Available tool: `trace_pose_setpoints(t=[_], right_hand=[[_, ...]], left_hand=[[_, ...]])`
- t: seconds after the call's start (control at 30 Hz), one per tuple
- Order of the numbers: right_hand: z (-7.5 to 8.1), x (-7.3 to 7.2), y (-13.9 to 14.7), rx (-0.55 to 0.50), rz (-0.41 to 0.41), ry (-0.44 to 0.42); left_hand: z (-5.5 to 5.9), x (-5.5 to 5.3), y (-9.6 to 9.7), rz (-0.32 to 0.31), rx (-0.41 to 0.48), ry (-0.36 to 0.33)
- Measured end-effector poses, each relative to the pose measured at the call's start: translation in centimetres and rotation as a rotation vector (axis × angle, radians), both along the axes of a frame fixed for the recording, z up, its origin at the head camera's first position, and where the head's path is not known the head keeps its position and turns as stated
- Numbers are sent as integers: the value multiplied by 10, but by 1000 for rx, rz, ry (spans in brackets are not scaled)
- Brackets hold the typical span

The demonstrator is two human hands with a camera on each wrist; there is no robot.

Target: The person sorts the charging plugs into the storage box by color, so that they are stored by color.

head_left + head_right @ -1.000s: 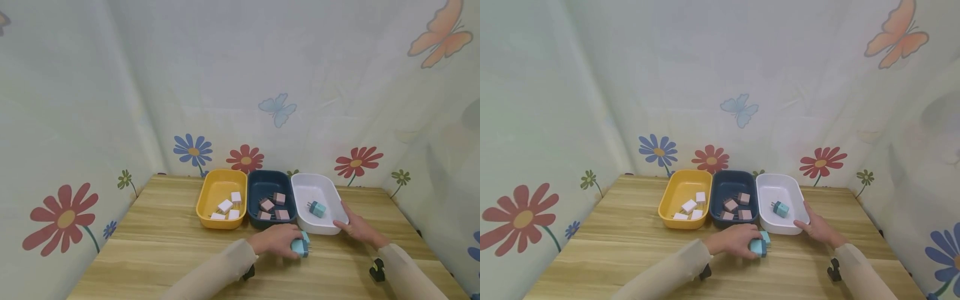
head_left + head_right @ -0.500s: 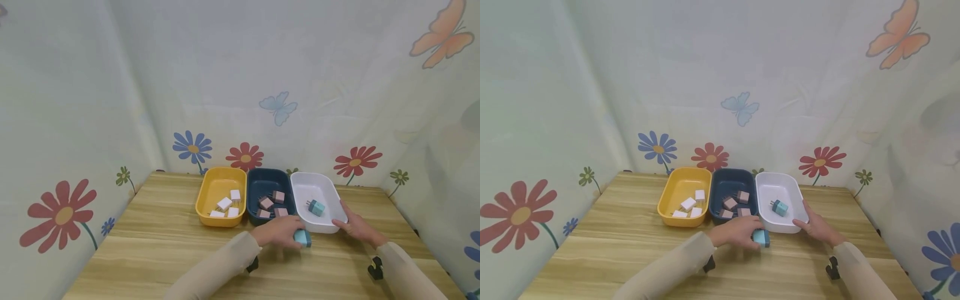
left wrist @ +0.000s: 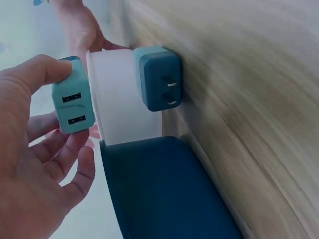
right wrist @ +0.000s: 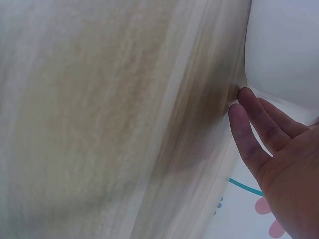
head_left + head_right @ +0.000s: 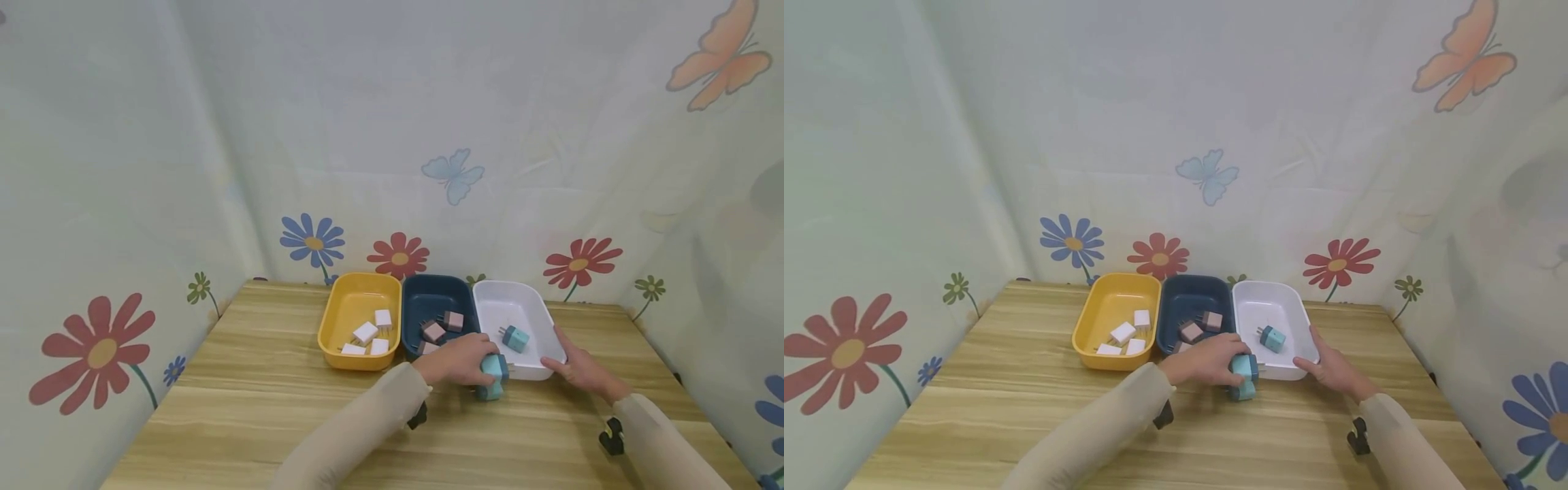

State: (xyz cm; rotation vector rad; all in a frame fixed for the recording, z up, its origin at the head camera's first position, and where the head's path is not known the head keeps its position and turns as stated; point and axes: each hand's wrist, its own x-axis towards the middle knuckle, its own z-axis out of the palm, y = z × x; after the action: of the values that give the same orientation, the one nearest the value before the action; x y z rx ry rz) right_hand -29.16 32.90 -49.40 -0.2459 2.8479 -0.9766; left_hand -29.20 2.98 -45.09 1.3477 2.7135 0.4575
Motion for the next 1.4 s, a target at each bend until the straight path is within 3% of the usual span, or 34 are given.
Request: trace_pose_setpoints(t=[0.43,0.6,0.87,1.1,1.4], right_hand=[[0,-1,-1,8,7,24],[1,-1,-1,-10,1,12],[0,-1,0,-10,1,-5],[1,0,-2,-7,-4,-7],[0,-1,-2,11,-25,-19]], left_hand=[[-1,-14,13,71,24,38],[-3,-23,20,98,24,105],[-4,-28,27,130,15,106],[-11,-34,34,137,18,128],[-15,-37,33,151,38,79]])
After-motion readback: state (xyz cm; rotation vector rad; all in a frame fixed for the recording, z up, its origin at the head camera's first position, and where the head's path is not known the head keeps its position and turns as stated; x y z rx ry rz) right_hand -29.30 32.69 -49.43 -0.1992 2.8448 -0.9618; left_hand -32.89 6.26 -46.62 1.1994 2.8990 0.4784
